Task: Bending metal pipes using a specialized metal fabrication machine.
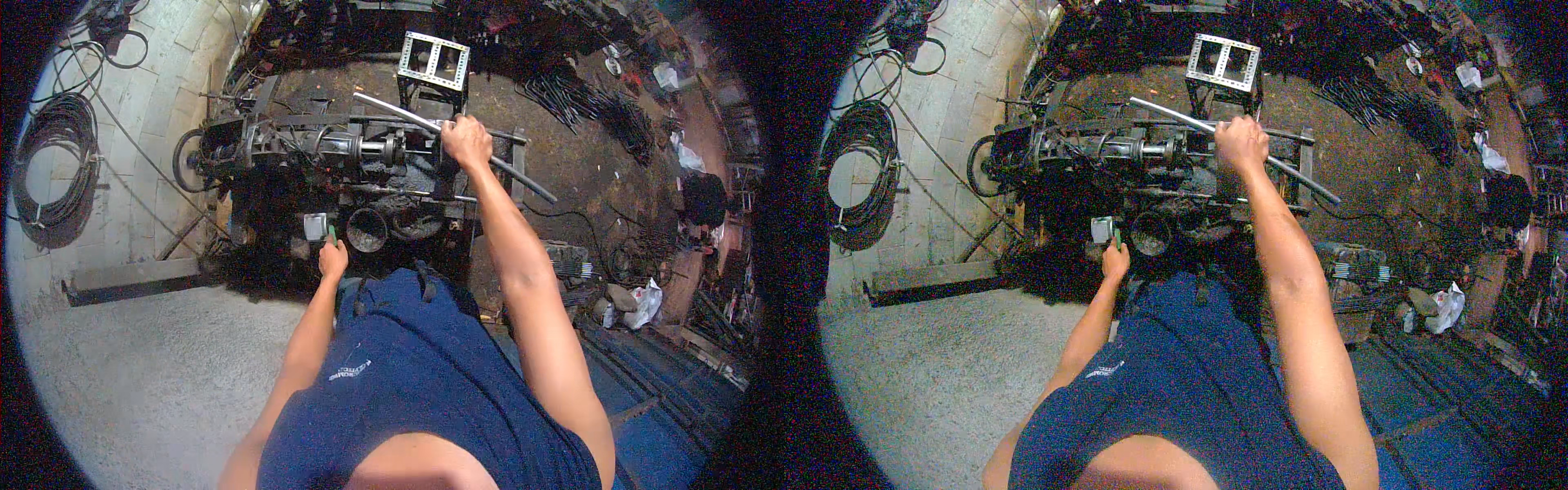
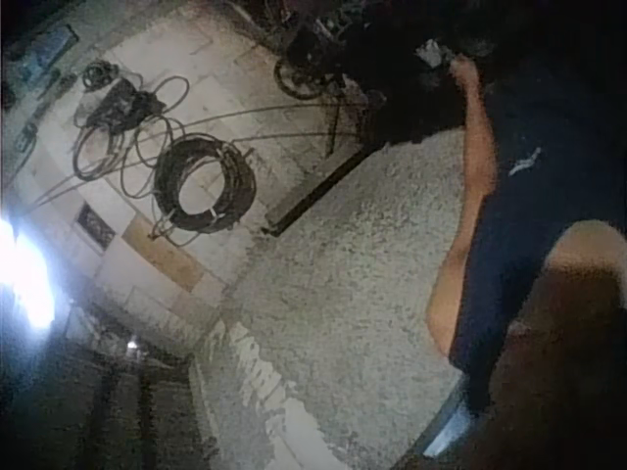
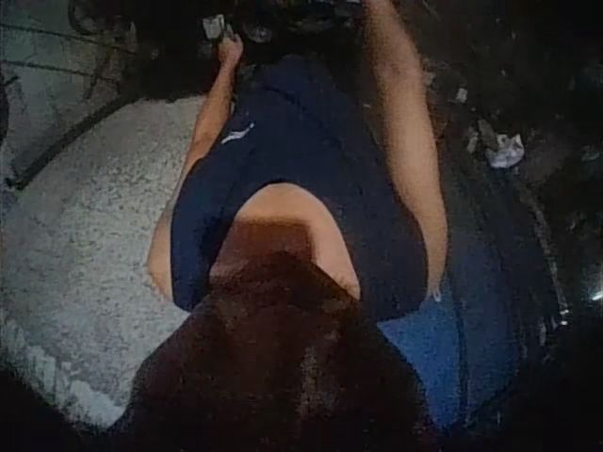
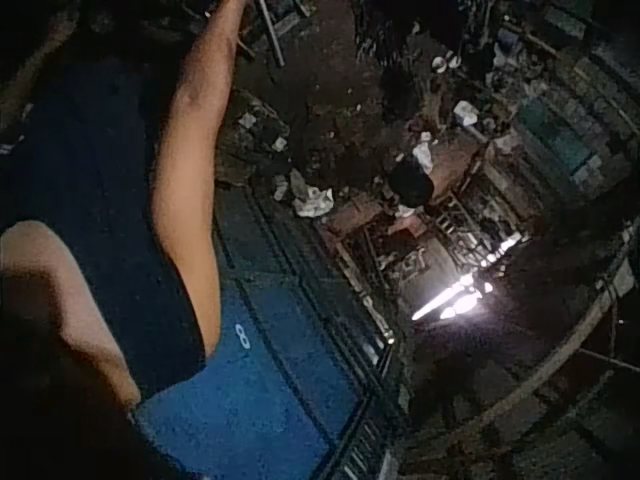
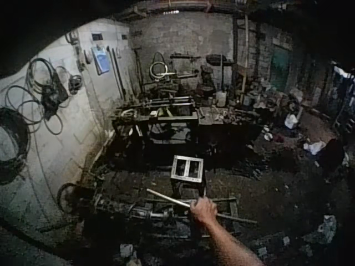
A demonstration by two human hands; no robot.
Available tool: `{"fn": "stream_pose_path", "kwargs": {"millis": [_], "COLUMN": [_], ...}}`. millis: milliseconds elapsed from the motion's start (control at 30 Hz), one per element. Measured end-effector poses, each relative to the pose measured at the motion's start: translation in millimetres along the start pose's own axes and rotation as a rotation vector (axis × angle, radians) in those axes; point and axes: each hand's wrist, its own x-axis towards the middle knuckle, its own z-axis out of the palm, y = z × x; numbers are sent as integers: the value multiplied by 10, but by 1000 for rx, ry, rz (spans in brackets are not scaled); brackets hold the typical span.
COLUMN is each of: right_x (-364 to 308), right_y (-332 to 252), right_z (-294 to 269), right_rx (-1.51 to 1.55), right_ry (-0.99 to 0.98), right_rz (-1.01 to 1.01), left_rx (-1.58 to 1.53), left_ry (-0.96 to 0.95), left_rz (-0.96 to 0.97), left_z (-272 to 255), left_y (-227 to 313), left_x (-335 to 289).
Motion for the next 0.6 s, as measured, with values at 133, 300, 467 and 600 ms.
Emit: {"fn": "stream_pose_path", "kwargs": {"millis": [133,300,467,600], "right_x": [-14,-10,4,-2], "right_y": [10,36,49,-2], "right_z": [13,-64,-48,-41], "right_rx": [5,25,16,5], "right_ry": [15,-16,-10,-11], "right_rz": [5,55,44,34], "left_rx": [31,38,31,20], "left_ry": [-41,-36,-20,-3], "left_rz": [-10,-11,27,28], "left_z": [-153,-154,-77,-42], "left_y": [151,134,50,19], "left_x": [-93,-98,-35,-21]}}
